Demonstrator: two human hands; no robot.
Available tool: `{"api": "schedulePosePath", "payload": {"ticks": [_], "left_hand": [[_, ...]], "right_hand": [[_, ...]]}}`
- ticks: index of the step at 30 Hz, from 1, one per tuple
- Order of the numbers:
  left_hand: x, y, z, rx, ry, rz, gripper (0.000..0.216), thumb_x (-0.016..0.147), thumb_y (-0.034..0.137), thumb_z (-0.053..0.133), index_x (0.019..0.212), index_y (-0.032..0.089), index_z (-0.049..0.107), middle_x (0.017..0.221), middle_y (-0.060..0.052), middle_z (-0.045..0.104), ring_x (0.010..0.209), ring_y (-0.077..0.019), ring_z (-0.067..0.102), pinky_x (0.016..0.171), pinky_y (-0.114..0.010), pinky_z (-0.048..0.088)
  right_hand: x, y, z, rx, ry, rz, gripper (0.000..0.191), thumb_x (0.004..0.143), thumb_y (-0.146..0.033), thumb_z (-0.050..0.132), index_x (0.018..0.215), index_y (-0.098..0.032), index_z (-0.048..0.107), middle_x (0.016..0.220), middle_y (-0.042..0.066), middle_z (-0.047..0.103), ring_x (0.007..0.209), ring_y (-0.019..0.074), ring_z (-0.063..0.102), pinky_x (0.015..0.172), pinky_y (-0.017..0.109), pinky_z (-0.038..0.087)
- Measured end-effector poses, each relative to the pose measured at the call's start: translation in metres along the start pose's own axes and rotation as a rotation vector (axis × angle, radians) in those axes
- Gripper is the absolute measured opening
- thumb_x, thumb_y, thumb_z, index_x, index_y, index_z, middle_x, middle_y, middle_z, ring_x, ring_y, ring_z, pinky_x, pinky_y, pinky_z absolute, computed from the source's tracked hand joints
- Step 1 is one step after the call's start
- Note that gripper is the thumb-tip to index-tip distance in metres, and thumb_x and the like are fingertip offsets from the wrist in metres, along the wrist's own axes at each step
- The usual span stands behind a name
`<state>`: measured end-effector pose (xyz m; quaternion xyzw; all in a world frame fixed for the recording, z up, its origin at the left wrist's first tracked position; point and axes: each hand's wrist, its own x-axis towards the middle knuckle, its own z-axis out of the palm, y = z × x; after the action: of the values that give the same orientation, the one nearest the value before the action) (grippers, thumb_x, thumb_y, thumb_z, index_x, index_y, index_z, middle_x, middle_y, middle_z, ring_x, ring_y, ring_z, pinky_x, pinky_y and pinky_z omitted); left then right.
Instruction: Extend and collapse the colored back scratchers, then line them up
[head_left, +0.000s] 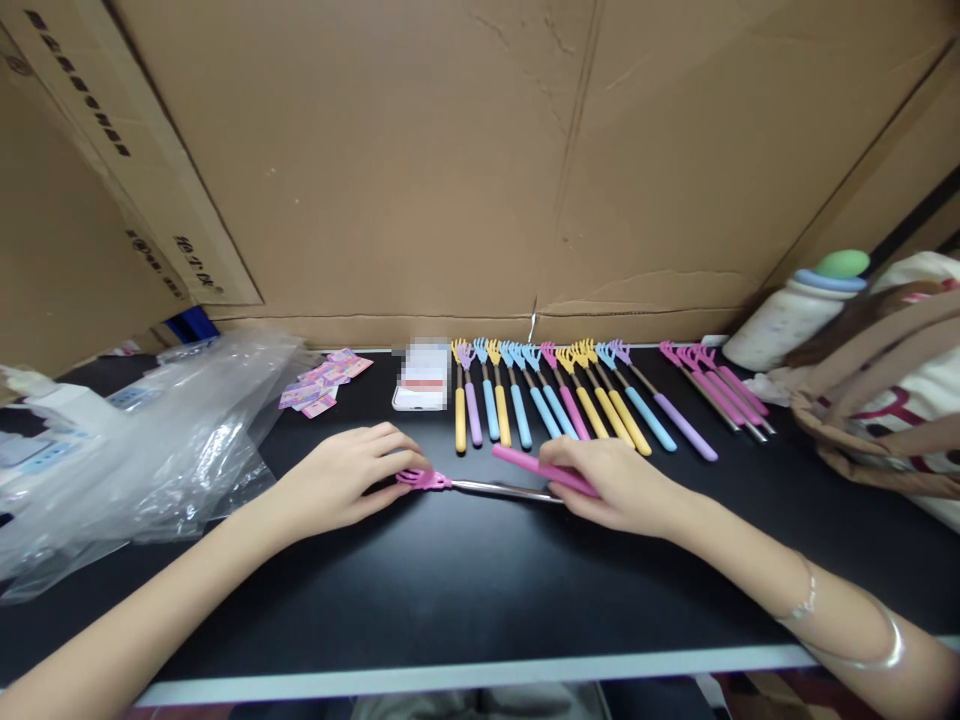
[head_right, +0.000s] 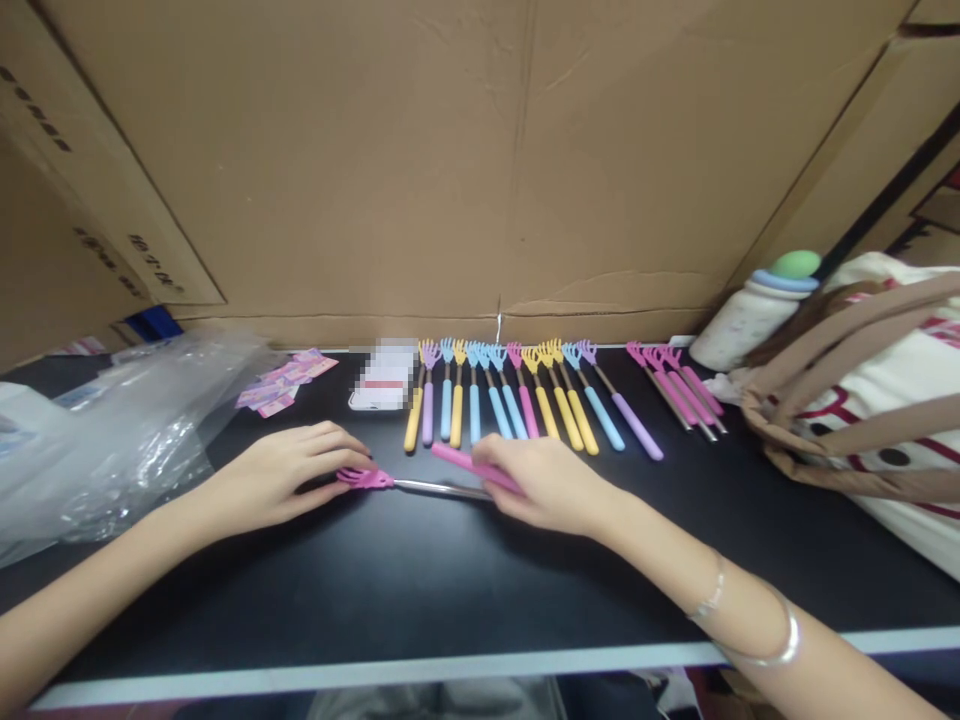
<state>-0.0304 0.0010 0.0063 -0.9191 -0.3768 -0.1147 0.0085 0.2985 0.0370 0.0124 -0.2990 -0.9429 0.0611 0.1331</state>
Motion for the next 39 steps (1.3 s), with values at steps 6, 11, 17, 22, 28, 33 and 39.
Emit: {"api": "schedulePosePath", "payload": {"ticks": [6,11,17,22,28,33,39], "left_hand": [[-0.010,-0.015,-0.014,0.078,-0.016,-0.124,0.028,0.090,0.037,0.049,0.114,0.030,0.060,0.101,-0.004,0.063,0.089,-0.0170,0.060,0.075,-0.027,0.047],[-0.006,-0.014,-0.014,0.126,0.030,-0.134,0.025,0.093,0.033,0.044,0.111,0.028,0.060,0.099,-0.003,0.064,0.088,-0.0161,0.061,0.070,-0.026,0.045],[0.018,0.013,-0.008,0.187,0.043,-0.008,0.022,0.095,0.032,0.043,0.108,0.026,0.059,0.093,-0.001,0.065,0.085,-0.0155,0.059,0.067,-0.026,0.042],[0.036,0.033,0.008,0.301,0.081,0.068,0.016,0.093,0.032,0.048,0.097,0.023,0.060,0.085,-0.001,0.065,0.080,-0.0170,0.058,0.062,-0.028,0.039],[0.041,0.034,0.022,0.293,0.112,0.040,0.014,0.093,0.031,0.048,0.094,0.021,0.058,0.082,0.000,0.064,0.076,-0.0157,0.057,0.059,-0.028,0.036],[0.036,0.031,0.024,0.263,0.158,-0.011,0.017,0.095,0.030,0.044,0.088,0.021,0.057,0.080,0.000,0.064,0.075,-0.0150,0.058,0.059,-0.027,0.037],[0.033,0.026,0.015,0.285,0.268,-0.036,0.022,0.096,0.031,0.041,0.090,0.020,0.059,0.079,0.000,0.064,0.073,-0.0147,0.059,0.069,-0.027,0.042]], "right_hand": [[-0.006,0.020,-0.016,0.122,0.073,0.072,0.021,0.088,-0.024,0.046,0.109,-0.021,0.047,0.087,0.003,0.066,0.067,0.0138,0.058,0.063,0.025,0.041],[-0.006,0.027,-0.019,0.187,0.079,0.117,0.030,0.092,-0.029,0.043,0.121,-0.021,0.044,0.094,0.006,0.066,0.076,0.0156,0.060,0.067,0.026,0.044],[-0.004,0.029,-0.014,0.219,0.153,0.129,0.032,0.094,-0.031,0.042,0.124,-0.022,0.045,0.108,0.009,0.064,0.087,0.0177,0.062,0.072,0.028,0.046],[-0.001,0.027,-0.013,0.322,0.196,0.183,0.028,0.091,-0.032,0.046,0.116,-0.021,0.052,0.103,0.007,0.064,0.085,0.0173,0.061,0.072,0.029,0.047],[0.003,0.024,-0.010,0.508,0.176,0.271,0.025,0.088,-0.034,0.050,0.107,-0.019,0.057,0.080,0.003,0.064,0.071,0.0151,0.060,0.070,0.030,0.047],[0.003,0.026,-0.004,0.516,0.182,0.296,0.028,0.086,-0.036,0.052,0.107,-0.020,0.059,0.078,0.001,0.063,0.071,0.0150,0.059,0.072,0.032,0.048],[0.002,0.025,-0.005,0.485,0.210,0.264,0.022,0.087,-0.034,0.052,0.104,-0.022,0.059,0.076,-0.001,0.064,0.071,0.0144,0.059,0.090,0.039,0.044]]}}
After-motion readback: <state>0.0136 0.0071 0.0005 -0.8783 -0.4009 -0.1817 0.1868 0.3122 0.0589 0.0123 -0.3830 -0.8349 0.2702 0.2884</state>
